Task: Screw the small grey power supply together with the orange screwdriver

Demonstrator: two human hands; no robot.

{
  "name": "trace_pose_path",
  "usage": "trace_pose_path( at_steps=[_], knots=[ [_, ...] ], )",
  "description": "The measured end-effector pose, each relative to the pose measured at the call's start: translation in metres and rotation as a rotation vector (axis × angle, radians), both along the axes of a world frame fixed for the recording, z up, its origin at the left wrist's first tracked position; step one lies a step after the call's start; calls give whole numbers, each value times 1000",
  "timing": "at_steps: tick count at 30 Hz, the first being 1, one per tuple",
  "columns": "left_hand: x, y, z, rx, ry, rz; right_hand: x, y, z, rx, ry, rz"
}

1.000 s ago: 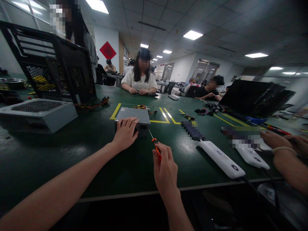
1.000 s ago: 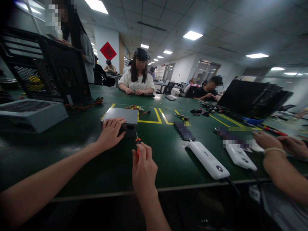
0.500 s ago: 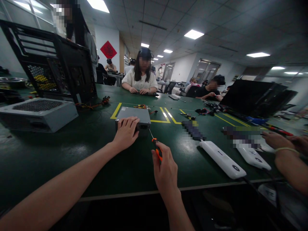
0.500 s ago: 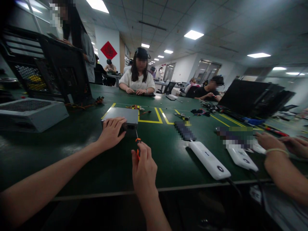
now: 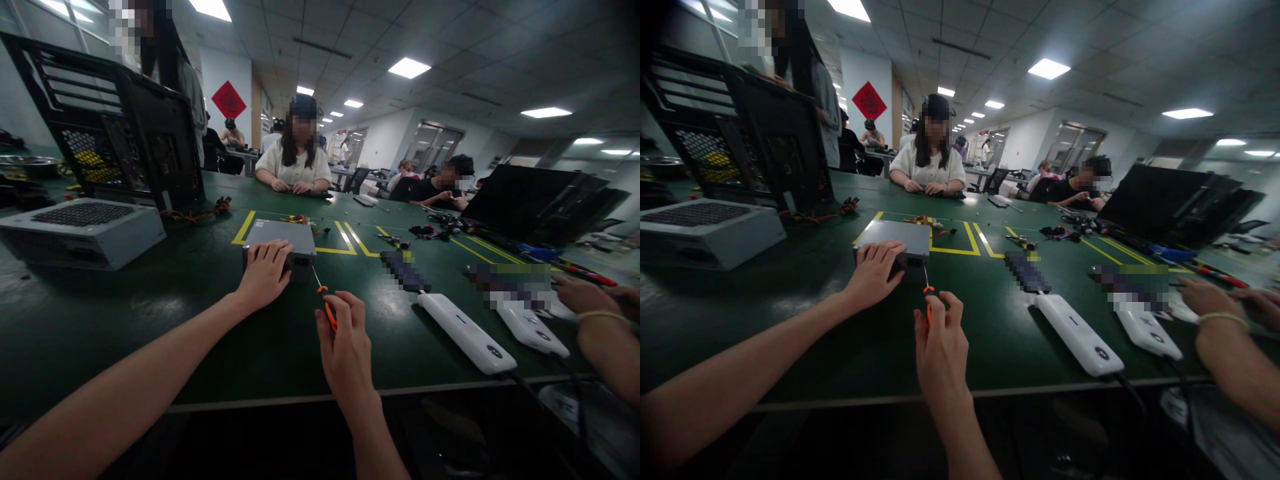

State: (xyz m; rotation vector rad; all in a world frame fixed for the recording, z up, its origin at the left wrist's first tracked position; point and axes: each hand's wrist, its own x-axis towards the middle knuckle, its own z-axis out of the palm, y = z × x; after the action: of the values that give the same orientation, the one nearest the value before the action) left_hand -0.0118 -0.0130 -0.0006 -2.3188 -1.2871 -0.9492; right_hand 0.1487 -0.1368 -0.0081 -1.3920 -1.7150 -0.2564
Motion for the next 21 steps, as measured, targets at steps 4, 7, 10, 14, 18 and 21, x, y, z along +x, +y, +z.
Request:
trace_pose_path(
  at_steps=[4, 7, 10, 14, 18, 21],
  knots=[
    [0, -1, 1, 6, 14, 5, -6, -3, 4, -16, 1, 71],
    [0, -2, 1, 10, 21, 6, -4, -3, 7, 15, -27, 56],
    [0, -1, 1, 10, 20, 7, 2, -1, 10, 53, -31, -2],
    [1, -1, 0, 9, 13, 10, 6, 1, 10, 8, -37, -67],
    [0, -1, 0, 3, 11, 6, -4, 0, 7, -11, -30, -5],
    [0, -1, -1, -5, 8, 2, -12, -1, 6, 1, -20, 74]
  ],
)
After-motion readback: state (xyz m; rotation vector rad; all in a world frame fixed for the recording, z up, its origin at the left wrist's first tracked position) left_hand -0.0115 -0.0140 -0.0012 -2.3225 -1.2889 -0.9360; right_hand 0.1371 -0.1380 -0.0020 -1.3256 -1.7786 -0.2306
